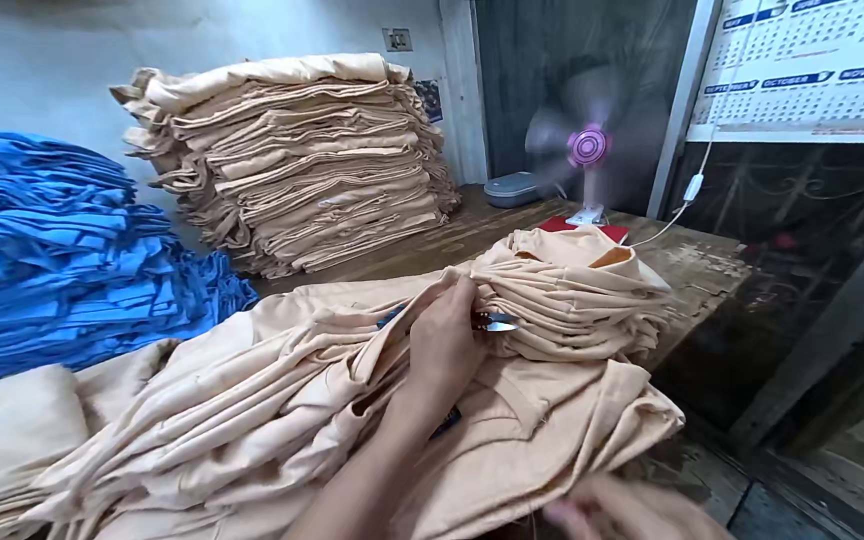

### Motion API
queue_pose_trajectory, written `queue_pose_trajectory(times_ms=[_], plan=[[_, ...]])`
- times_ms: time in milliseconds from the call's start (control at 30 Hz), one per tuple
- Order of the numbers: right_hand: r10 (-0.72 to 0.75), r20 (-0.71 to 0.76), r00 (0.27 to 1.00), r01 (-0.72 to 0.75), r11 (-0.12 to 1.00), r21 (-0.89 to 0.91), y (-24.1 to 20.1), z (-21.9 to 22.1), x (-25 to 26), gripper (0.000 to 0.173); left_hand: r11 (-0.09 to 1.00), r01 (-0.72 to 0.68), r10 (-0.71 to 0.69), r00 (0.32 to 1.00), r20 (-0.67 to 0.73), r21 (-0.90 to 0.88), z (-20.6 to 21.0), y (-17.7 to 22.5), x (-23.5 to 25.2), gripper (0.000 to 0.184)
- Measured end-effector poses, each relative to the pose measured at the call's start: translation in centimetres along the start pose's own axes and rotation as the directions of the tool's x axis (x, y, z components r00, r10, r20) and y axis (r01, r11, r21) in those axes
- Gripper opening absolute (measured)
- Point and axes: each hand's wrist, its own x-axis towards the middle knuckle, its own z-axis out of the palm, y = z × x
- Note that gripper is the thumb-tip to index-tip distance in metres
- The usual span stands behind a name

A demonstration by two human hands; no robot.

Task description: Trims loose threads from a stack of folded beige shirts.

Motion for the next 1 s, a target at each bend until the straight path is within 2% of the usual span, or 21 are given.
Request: queue_pose_trajectory(times_ms=[67, 100, 133, 167, 200, 267, 333, 367, 400, 433, 500, 567, 600, 667, 700, 767, 833, 900, 933, 1000], plan=[[-0.07, -0.318, 0.946, 0.054, 0.997, -0.059, -0.1, 2.1, 2.5, 0.035, 1.0, -0.004, 0.004, 1.0, -0.005, -0.009, 0.1, -0.2, -0.3, 0.027], [-0.111, -0.401, 0.91, 0.069, 0.991, -0.117, 0.4, 3.8, 3.9, 0.033, 1.0, -0.009, 0.008, 1.0, -0.016, -0.019, -0.1, -0.3, -0.5, 0.027], [-0.145, -0.456, 0.878, 0.091, 0.986, -0.138, 1.2, 5.4, 4.9, 0.023, 1.0, -0.012, 0.011, 0.999, -0.031, -0.027, -0.2, -0.3, -0.8, 0.029], [-0.166, -0.488, 0.857, 0.132, 0.986, -0.104, 2.0, 6.4, 5.2, 0.016, 0.999, -0.007, 0.006, 0.999, -0.036, -0.032, -0.3, -0.4, -1.1, 0.03], [-0.172, -0.469, 0.866, 0.181, 0.983, -0.025, 2.4, 6.2, 4.9, 0.014, 0.999, -0.005, 0.004, 0.999, -0.038, -0.035, -0.6, -0.5, -1.5, 0.032], [-0.161, -0.283, 0.946, 0.219, 0.958, 0.186, 2.6, 3.7, 3.1, 0.013, 0.999, -0.01, 0.008, 0.999, -0.046, -0.05, -1.0, -0.9, -2.2, 0.036], [-0.161, 0.023, 0.987, 0.151, 0.96, 0.235, 2.7, 0.8, 1.3, 0.007, 0.996, -0.016, 0.017, 1.0, 0.008, -0.093, -1.6, -1.0, -3.3, 0.038], [-0.16, 0.155, 0.975, 0.123, 0.966, 0.227, 2.9, -0.3, 0.8, 0.009, 0.993, -0.027, 0.031, 0.999, 0.037, -0.116, -1.8, -0.9, -3.7, 0.036], [-0.152, 0.221, 0.963, 0.1, 0.969, 0.227, 2.9, -0.9, 0.5, 0.015, 0.989, -0.043, 0.051, 0.997, 0.055, -0.144, -2.0, -0.9, -4.0, 0.033], [-0.127, 0.189, 0.974, 0.08, 0.968, 0.239, 2.9, -1.0, 0.3, 0.025, 0.982, -0.058, 0.07, 0.996, 0.061, -0.181, -2.2, -0.8, -4.2, 0.029], [-0.015, -0.081, 0.997, 0.032, 0.979, 0.203, 1.8, -0.3, 0.7, 0.034, 0.963, -0.086, 0.107, 0.992, 0.071, -0.257, -2.8, -0.9, -4.6, 0.021], [0.053, -0.329, 0.943, -0.025, 0.996, 0.089, 1.2, 1.6, 2.1, 0.035, 0.958, -0.11, 0.144, 0.983, 0.112, -0.264, -3.5, -1.2, -5.3, 0.016], [0.072, -0.387, 0.919, -0.055, 0.997, 0.055, 1.2, 2.9, 3.1, 0.037, 0.965, -0.136, 0.171, 0.975, 0.145, -0.224, -3.8, -1.5, -5.6, 0.02], [0.1, -0.418, 0.903, -0.08, 0.995, 0.065, 1.8, 5.5, 4.7, 0.033, 0.973, -0.215, 0.227, 0.953, 0.199, -0.083, -3.7, -1.8, -6.2, 0.035], [0.112, -0.43, 0.896, -0.073, 0.992, 0.106, 2.0, 6.4, 5.1, 0.026, 0.966, -0.256, 0.256, 0.947, 0.192, -0.026, -3.4, -1.9, -6.5, 0.034], [0.125, -0.421, 0.898, -0.031, 0.974, 0.223, 2.4, 6.5, 4.8, 0.016, 0.946, -0.323, 0.316, 0.942, 0.117, 0.043, -3.3, -1.9, -6.8, 0.019], [0.131, -0.36, 0.924, 0.007, 0.934, 0.357, 3.1, 5.7, 3.9, 0.01, 0.934, -0.358, 0.356, 0.928, 0.113, 0.003, -4.7, -1.5, -7.4, 0.009], [0.133, -0.32, 0.938, 0.025, 0.895, 0.445, 3.7, 5.0, 3.2, 0.007, 0.914, -0.364, 0.402, 0.872, 0.278, -0.18, -7.1, 0.0, -8.6, 0.007], [0.137, -0.321, 0.937, 0.031, 0.884, 0.467, 4.0, 5.0, 3.0, 0.007, 0.894, -0.332, 0.438, 0.793, 0.423, -0.302, -8.4, 1.1, -9.0, 0.005], [0.139, -0.358, 0.924, 0.051, 0.879, 0.474, 4.2, 5.3, 2.8, 0.007, 0.856, -0.23, 0.505, 0.566, 0.652, -0.463, -10.1, 3.3, -9.6, 0.008]])
